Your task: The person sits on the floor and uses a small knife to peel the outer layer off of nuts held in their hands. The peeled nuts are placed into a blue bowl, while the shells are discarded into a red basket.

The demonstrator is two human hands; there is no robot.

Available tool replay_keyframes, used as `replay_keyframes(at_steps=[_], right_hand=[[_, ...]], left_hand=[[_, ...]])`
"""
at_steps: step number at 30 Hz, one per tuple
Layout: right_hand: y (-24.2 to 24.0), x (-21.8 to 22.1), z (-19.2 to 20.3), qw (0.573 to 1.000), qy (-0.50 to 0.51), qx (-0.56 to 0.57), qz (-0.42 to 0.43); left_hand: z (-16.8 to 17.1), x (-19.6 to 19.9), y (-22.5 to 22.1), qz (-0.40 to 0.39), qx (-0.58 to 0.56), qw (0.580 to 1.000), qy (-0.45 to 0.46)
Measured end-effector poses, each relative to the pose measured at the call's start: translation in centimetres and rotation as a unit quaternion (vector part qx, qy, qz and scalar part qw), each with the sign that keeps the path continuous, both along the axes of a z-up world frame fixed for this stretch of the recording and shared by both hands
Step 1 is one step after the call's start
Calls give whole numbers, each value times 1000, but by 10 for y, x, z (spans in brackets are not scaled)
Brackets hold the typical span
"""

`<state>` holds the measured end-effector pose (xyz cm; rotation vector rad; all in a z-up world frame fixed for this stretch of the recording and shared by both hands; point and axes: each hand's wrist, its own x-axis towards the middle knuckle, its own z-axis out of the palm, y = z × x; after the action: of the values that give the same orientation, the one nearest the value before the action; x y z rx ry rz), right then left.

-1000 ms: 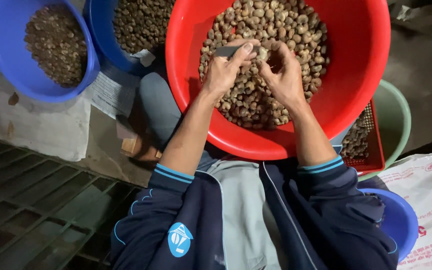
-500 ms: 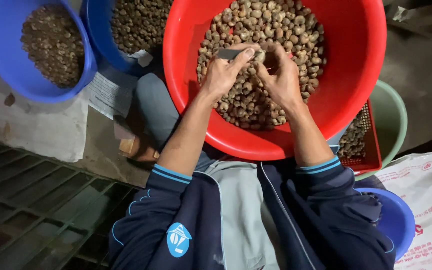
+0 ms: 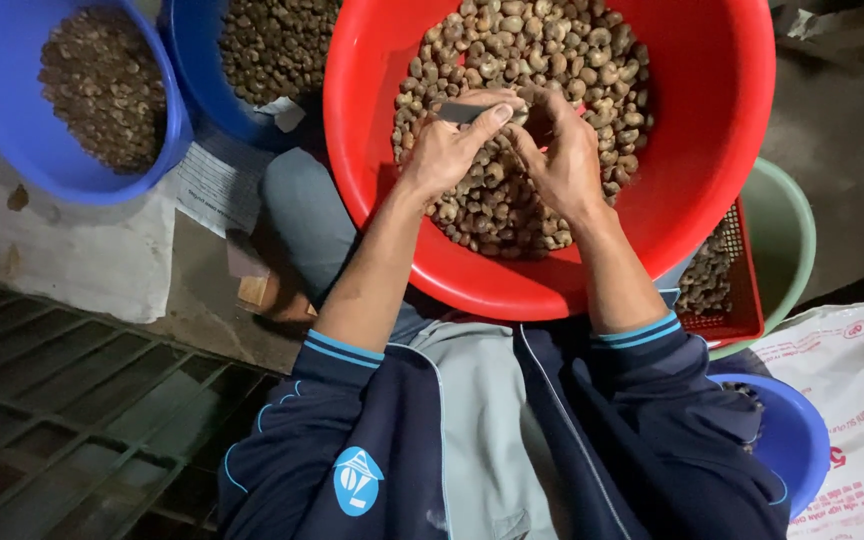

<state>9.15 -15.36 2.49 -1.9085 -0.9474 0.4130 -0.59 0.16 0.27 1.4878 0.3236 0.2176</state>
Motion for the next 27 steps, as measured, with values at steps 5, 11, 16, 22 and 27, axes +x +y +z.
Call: replay_keyframes(at_steps=[5,11,16,22,27], right_hand=[[-1,-3,6,999,-33,-1,2],[-2,-2,3,999,-47,6,1],[-3,-2,1,997,-78,15,-4],[-4,1,4,995,-102,1,-9],[-3,1,0,994,-111,6,-12]], left_hand=[[10,-3,-3,25,64,997,26],[11,-2,-3,39,83,995,34],[9,-1,-1,38,58,997,22],[13,-1,-3,9,-3,1000,7],[14,-2,-4,33,64,997,34]])
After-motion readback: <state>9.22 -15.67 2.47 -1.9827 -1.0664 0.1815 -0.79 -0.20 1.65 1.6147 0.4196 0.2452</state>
